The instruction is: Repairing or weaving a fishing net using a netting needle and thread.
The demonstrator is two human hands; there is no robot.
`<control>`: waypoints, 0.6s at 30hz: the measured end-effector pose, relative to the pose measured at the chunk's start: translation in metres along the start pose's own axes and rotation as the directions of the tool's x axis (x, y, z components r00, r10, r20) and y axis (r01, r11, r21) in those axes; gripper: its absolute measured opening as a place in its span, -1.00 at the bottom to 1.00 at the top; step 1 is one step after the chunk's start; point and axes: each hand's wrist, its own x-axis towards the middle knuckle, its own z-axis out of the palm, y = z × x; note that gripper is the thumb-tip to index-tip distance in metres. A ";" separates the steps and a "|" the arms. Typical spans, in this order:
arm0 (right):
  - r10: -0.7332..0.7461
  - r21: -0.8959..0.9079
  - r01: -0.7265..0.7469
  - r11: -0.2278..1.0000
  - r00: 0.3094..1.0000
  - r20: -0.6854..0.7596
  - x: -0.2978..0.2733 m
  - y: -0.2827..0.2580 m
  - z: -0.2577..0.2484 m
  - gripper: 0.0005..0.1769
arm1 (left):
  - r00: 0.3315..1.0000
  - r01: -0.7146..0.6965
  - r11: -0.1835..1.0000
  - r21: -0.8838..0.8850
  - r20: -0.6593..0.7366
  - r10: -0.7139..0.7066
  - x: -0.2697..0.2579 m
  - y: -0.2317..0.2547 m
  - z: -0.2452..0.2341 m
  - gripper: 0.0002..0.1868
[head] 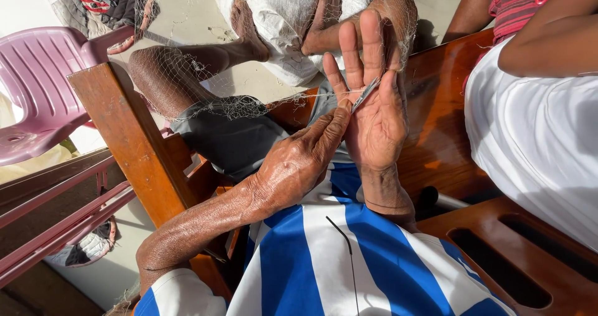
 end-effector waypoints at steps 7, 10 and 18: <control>-0.004 0.044 0.004 0.999 1.000 0.001 0.001 0.002 0.000 -0.16 | 1.000 0.023 1.000 -0.010 0.003 -0.023 -0.003 -0.004 0.005 -0.09; -0.008 0.034 0.008 0.999 1.000 0.005 0.001 0.002 0.000 -0.17 | 1.000 0.031 0.999 -0.021 -0.001 -0.031 -0.003 -0.004 0.007 -0.08; -0.014 -0.009 0.014 1.000 1.000 0.003 0.003 0.002 -0.003 -0.17 | 0.999 0.038 0.999 -0.008 0.000 -0.038 -0.001 -0.004 0.004 -0.10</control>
